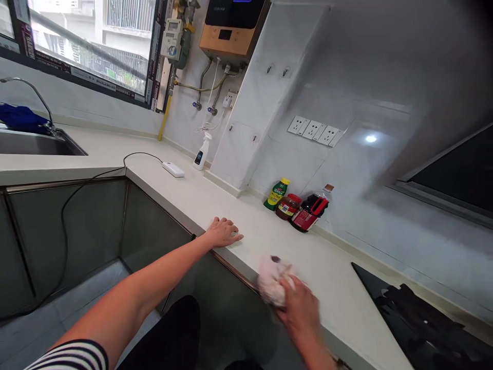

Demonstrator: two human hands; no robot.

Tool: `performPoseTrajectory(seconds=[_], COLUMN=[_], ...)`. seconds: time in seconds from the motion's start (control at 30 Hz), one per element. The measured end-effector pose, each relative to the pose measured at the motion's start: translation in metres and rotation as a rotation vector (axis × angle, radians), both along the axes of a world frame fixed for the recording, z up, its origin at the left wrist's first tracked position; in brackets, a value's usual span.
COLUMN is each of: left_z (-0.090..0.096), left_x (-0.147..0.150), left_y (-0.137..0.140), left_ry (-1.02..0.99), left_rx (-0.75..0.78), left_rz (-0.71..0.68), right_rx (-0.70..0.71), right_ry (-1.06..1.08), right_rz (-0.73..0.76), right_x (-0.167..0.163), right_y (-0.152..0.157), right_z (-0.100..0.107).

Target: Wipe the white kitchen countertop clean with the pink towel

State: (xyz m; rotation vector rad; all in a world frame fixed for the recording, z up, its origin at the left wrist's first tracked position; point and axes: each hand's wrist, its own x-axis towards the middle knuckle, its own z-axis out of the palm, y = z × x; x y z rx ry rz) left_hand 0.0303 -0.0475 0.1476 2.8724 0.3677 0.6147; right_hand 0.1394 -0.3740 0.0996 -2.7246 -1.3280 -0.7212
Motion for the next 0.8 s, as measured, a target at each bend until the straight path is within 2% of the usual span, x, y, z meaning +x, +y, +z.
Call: performPoseTrajectory(seconds=[0.1,0.17,0.27,0.33,0.43,0.57,0.67,0.8], left_z=[0.001,0.003,0.006,0.008,0.007,0.005,0.006,0.009], left_x=[0.0,0.0,0.001,0.0,0.0,0.0,0.0,-0.004], left_y=[0.003,0.007,0.014,0.017,0.019,0.02,0.02,0.014], left_ry=[-0.011,-0.015,-0.018,-0.02,-0.027,-0.039,-0.045,-0.05], left_rx=[-0.021,-0.043,-0.078,-0.089,-0.087,-0.086,-0.091,-0.084], left_rz=[0.011,0.029,0.05,0.043,0.019,0.0,-0.009,-0.007], right_rx=[-0.045,-0.047,-0.005,0.018,0.064,0.149,0.13,0.023], right_ry=[0.045,0.076,0.078,0.075,0.072,0.077,0.033,0.021], right_rz=[0.082,0.124,0.126,0.144,0.19,0.158,0.031,-0.16], right_x=[-0.049,-0.073,-0.089,-0.09,-0.08,-0.048,-0.008,0.062], right_y=[0.101,0.152,0.194,0.196,0.166,0.088,0.009,-0.123], right_z=[0.026,0.037,0.045,0.044,0.036,0.017,-0.002,-0.03])
